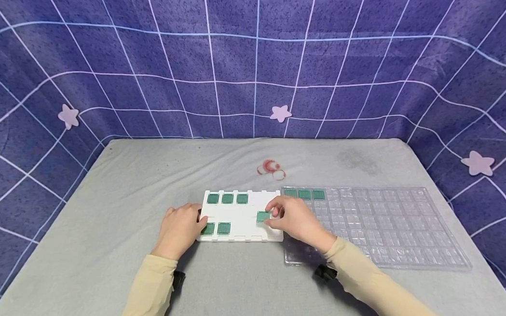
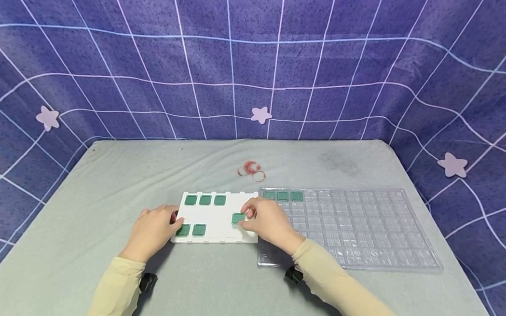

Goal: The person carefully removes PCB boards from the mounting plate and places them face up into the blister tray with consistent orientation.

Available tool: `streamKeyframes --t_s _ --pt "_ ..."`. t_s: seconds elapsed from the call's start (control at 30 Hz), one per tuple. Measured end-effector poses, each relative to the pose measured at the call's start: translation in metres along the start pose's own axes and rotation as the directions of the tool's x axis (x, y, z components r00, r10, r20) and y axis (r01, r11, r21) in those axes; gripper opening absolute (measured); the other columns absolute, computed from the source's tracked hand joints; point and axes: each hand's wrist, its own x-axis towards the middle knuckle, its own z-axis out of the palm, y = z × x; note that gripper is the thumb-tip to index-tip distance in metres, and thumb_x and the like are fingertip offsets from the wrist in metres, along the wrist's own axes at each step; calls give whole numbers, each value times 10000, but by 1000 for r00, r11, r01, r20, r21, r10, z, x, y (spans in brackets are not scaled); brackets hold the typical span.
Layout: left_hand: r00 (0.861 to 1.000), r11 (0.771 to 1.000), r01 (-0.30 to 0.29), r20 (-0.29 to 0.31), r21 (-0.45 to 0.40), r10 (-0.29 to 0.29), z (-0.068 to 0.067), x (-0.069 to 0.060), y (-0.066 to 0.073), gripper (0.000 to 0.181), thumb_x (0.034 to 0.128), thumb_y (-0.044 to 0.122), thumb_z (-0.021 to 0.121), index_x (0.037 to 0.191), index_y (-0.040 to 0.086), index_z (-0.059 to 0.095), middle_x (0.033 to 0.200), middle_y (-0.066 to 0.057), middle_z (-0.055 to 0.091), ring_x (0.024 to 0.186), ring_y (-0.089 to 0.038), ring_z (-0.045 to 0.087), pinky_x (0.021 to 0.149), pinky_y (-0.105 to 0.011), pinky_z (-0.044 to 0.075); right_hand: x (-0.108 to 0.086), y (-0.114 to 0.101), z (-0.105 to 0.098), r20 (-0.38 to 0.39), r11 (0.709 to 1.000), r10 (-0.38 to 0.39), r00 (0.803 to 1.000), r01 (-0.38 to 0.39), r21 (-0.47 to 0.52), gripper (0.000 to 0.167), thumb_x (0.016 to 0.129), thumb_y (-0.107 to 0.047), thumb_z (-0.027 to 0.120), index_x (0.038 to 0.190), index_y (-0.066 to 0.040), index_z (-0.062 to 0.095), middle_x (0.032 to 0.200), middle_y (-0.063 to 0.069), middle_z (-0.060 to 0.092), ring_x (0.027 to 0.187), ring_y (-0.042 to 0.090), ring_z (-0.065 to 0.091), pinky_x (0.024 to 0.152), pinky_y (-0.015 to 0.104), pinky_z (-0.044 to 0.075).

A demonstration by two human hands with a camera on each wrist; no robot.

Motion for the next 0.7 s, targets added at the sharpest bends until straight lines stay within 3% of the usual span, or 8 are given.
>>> streamKeyframes --t_s 0.47,0.7 --pt "1000 1000 1 -6 3 -1 -2 -1 2 161 925 188 696 972 36 723 923 -116 733 831 -300 697 810 -462 425 -11 29 -22 -28 1000 3 1000 -2 10 221 818 -166 815 1005 -95 721 787 -33 605 689 74 501 640 203 402" --pt "1000 1000 0 -8 7 0 -4 -2 3 122 919 179 703 924 57 706 867 -90 710 769 -264 664 790 -440 413 -15 43 -34 -2 1000 19 1000 -19 4 226 837 -146 801 1032 -74 713 806 -19 598 703 92 499 630 207 402"
